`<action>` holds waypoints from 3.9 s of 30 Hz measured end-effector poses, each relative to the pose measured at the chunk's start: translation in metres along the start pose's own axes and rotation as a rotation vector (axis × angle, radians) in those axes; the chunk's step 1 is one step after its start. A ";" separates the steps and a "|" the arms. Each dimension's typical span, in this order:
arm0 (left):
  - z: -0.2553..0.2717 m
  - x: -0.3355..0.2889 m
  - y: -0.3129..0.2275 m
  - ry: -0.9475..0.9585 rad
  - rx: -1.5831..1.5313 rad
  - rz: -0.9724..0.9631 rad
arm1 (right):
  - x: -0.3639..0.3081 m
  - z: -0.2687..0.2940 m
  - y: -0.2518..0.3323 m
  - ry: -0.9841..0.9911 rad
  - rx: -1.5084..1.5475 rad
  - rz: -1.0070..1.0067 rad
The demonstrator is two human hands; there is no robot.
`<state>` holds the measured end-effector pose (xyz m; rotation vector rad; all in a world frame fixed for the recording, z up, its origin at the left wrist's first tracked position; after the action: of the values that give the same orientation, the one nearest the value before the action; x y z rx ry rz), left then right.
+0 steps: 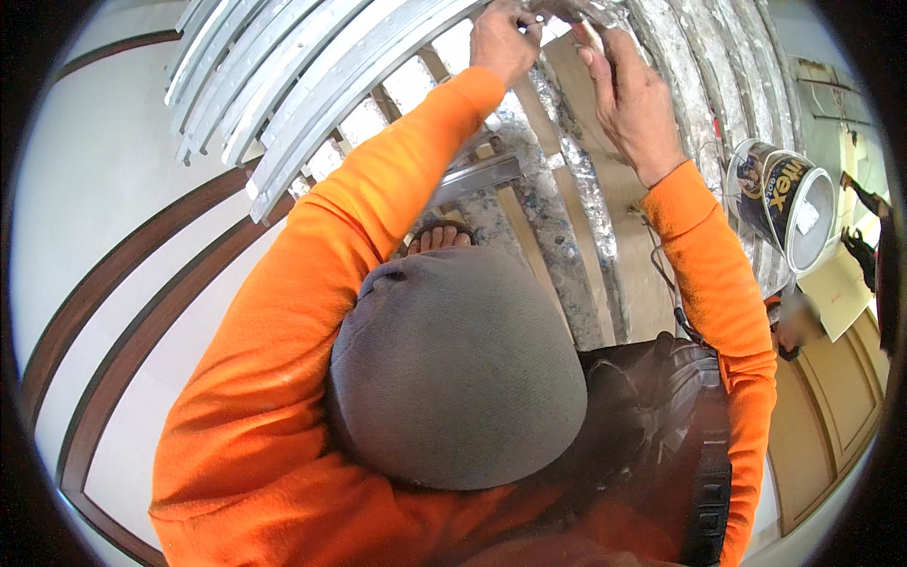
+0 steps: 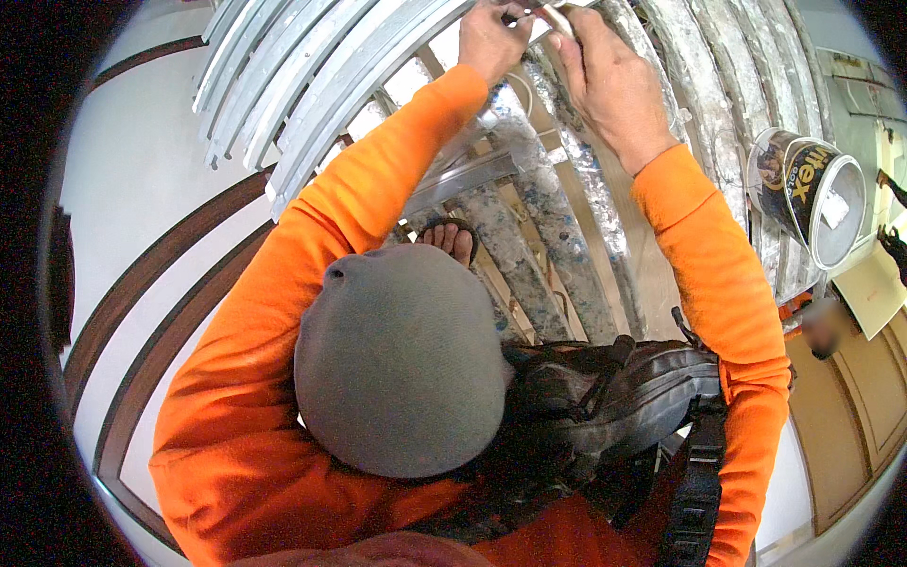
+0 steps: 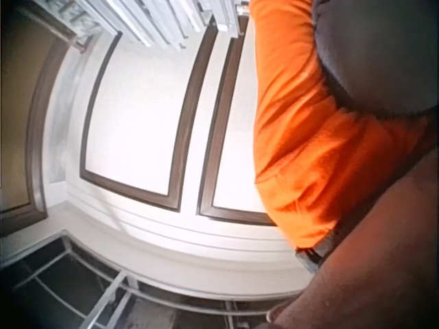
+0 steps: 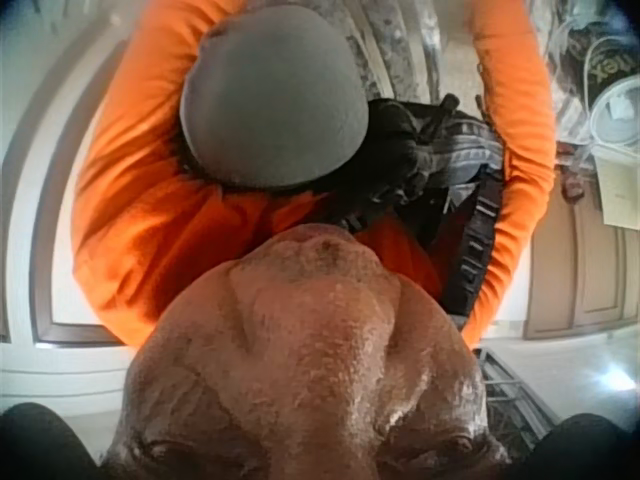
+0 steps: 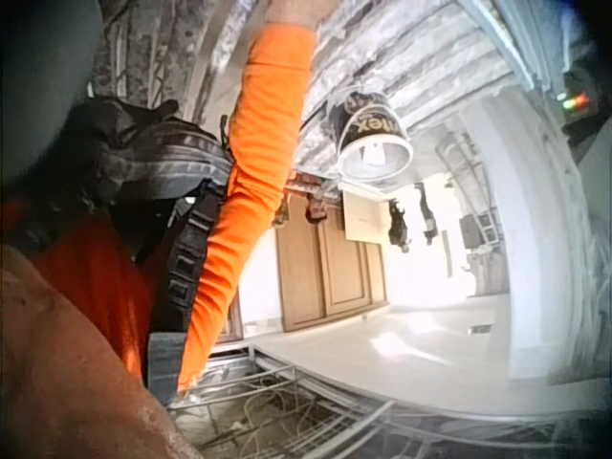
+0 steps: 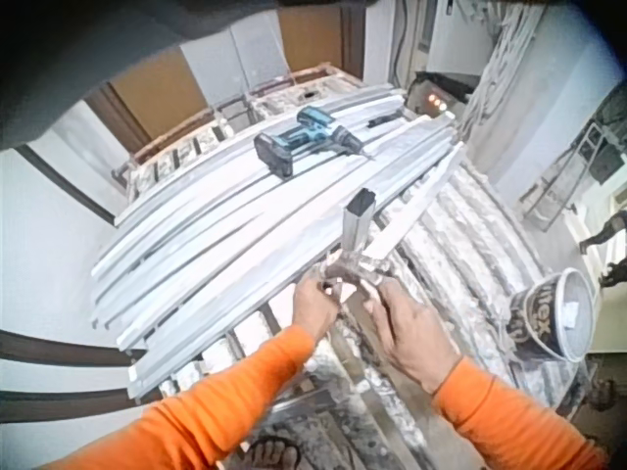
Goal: The person uses a hammer to tap metal strips into place on a curved metal frame structure, then uses a cordless drill to fasten the strips with screws. The work is performed while standing on a ladder.
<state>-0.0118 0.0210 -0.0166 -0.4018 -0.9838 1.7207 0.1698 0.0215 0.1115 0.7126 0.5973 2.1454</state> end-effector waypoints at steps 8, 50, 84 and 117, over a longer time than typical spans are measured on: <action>0.004 0.004 -0.011 0.013 -0.087 -0.078 | -0.009 -0.014 -0.037 0.097 -0.232 0.069; -0.010 0.002 0.001 -0.009 0.088 -0.020 | 0.001 -0.004 -0.032 0.039 -0.162 0.199; 0.037 0.041 -0.016 0.045 -0.195 0.112 | 0.122 0.064 0.041 -0.028 -0.110 0.090; -0.006 0.082 0.004 0.734 -0.638 0.253 | -0.008 0.108 -0.026 -0.162 -0.173 -0.249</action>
<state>-0.0415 0.0977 -0.0072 -1.5023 -0.9173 1.2511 0.2591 0.0490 0.1726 0.6719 0.3872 1.8625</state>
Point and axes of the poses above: each hand's wrist, its own x-axis towards the middle knuckle, its own z-axis out of the back of the hand, y = z × x, the point moved 1 cm from there along x, towards the middle knuckle, and after that the axes turned 4 degrees about x, right-handed, at the moved point
